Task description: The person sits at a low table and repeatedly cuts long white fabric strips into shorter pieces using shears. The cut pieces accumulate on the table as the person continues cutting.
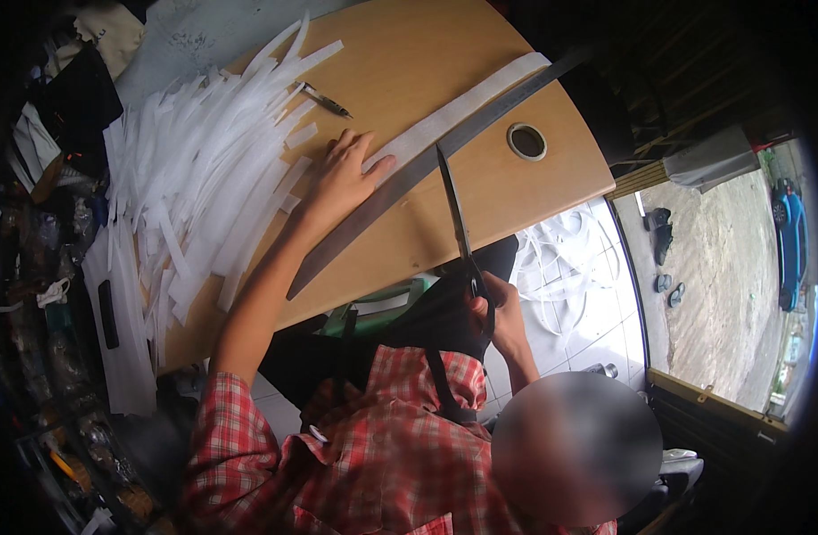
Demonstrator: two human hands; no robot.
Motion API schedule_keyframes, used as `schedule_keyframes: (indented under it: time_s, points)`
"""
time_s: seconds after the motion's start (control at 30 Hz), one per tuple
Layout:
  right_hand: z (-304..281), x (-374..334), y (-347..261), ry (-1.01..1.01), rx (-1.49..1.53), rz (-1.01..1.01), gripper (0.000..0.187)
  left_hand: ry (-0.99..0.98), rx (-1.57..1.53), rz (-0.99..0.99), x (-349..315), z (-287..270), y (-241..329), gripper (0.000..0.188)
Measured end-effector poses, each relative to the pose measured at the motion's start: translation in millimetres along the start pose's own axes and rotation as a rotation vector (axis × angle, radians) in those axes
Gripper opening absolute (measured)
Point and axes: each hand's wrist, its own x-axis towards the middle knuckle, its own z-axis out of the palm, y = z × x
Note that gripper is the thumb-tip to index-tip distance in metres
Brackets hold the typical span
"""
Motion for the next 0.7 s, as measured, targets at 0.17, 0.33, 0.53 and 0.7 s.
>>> schedule_keyframes:
  time_s: [0.17, 0.33, 0.53, 0.7]
  points:
    - [5, -10, 3, -0.024, -0.012, 0.032, 0.082, -0.139, -0.202, -0.089, 0, 0, -22, 0.029]
    - [8, -3, 9, -0.053, -0.026, 0.043, 0.081, -0.379, -0.347, -0.285, -25, -65, -25, 0.022]
    - [17, 5, 5, -0.065, -0.033, -0.001, 0.081, -0.457, -0.395, -0.399, -88, -103, -50, 0.015]
    - [20, 9, 1, -0.08, -0.042, 0.005, 0.08, -0.386, -0.272, -0.415, -107, -125, -47, 0.014]
